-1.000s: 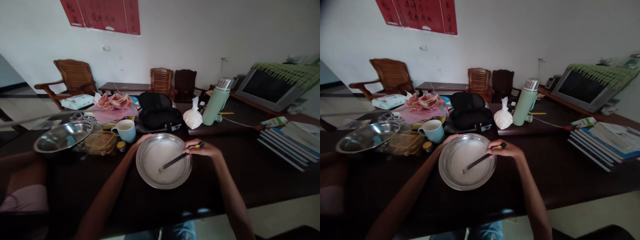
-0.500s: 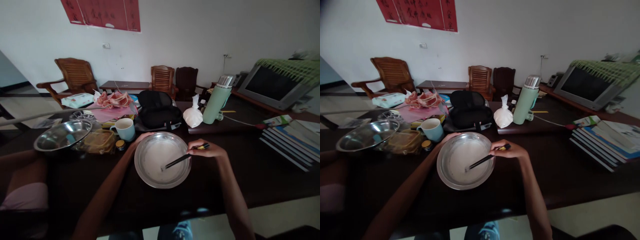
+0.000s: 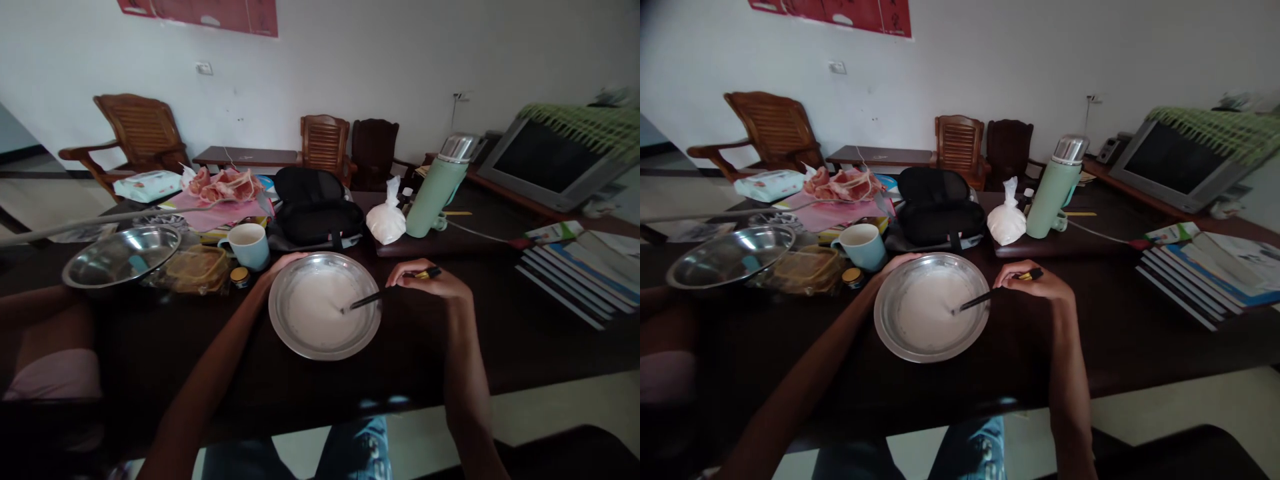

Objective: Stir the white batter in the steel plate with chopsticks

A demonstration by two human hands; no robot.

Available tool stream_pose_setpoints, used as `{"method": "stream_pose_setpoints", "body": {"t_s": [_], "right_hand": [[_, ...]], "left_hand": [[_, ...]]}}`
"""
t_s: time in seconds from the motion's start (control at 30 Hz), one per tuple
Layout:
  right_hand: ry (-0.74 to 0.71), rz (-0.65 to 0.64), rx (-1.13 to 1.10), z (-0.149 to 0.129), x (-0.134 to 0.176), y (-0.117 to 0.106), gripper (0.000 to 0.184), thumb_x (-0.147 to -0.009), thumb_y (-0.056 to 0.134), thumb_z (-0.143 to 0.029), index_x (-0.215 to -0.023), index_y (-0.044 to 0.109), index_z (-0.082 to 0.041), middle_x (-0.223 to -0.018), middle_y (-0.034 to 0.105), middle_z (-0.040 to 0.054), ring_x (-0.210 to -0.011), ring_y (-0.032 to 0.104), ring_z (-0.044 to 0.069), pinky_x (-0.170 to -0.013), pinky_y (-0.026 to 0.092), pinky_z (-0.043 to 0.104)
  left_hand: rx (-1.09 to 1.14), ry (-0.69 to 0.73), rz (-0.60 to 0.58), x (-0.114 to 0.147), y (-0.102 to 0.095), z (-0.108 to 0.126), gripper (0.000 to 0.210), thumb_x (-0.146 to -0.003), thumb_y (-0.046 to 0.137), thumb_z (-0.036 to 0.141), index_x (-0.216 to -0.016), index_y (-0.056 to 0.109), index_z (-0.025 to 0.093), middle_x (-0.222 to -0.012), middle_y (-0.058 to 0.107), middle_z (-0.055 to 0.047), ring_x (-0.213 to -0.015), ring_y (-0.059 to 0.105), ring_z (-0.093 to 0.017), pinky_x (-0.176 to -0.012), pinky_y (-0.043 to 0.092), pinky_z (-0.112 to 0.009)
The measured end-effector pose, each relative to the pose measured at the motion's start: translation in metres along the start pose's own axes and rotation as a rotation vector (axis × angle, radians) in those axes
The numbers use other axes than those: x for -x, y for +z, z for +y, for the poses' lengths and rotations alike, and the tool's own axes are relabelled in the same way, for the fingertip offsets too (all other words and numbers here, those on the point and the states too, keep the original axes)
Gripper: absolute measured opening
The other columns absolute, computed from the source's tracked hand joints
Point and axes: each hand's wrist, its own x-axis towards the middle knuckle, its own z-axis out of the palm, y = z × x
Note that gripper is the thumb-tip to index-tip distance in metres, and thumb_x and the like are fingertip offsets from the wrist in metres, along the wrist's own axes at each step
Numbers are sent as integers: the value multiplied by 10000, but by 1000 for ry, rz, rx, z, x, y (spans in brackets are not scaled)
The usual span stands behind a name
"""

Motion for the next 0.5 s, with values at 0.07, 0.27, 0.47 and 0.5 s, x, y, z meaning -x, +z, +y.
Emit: {"method": "stream_pose_setpoints", "body": {"t_s": [0.07, 0.27, 0.47, 0.5], "right_hand": [[-47, -110, -29, -2, -8, 10, 234, -846, 575, -364, -863, 699, -166, -861, 719, 55, -812, 655, 174, -751, 501, 309], [-34, 78, -30, 3, -33, 37, 222, -839, 593, -362, -925, 682, -177, -911, 709, 48, -839, 637, 159, -753, 489, 284], [20, 75, -14, 8, 1, -4, 207, -858, 587, -337, -828, 694, -162, -827, 703, 56, -781, 634, 166, -703, 474, 281], [2, 0, -28, 6, 1, -4, 208, -855, 591, -332, -831, 695, -153, -822, 704, 59, -778, 638, 166, -703, 477, 281]], "left_hand": [[-9, 35, -5, -1, 0, 0, 206, -821, 584, 228, -943, 729, 148, -627, 706, 1, -589, 619, -165, -673, 470, -280], [-9, 49, 51, 2, 7, 1, 217, -827, 550, 184, -933, 732, 136, -643, 710, 1, -605, 624, -155, -720, 474, -280], [-56, 45, 55, 7, 12, 3, 210, -818, 591, 234, -925, 732, 121, -640, 705, -19, -593, 626, -172, -679, 479, -295], [-54, 48, 44, 7, 12, 4, 224, -819, 596, 246, -949, 727, 120, -648, 707, -22, -603, 630, -177, -673, 479, -298]]}}
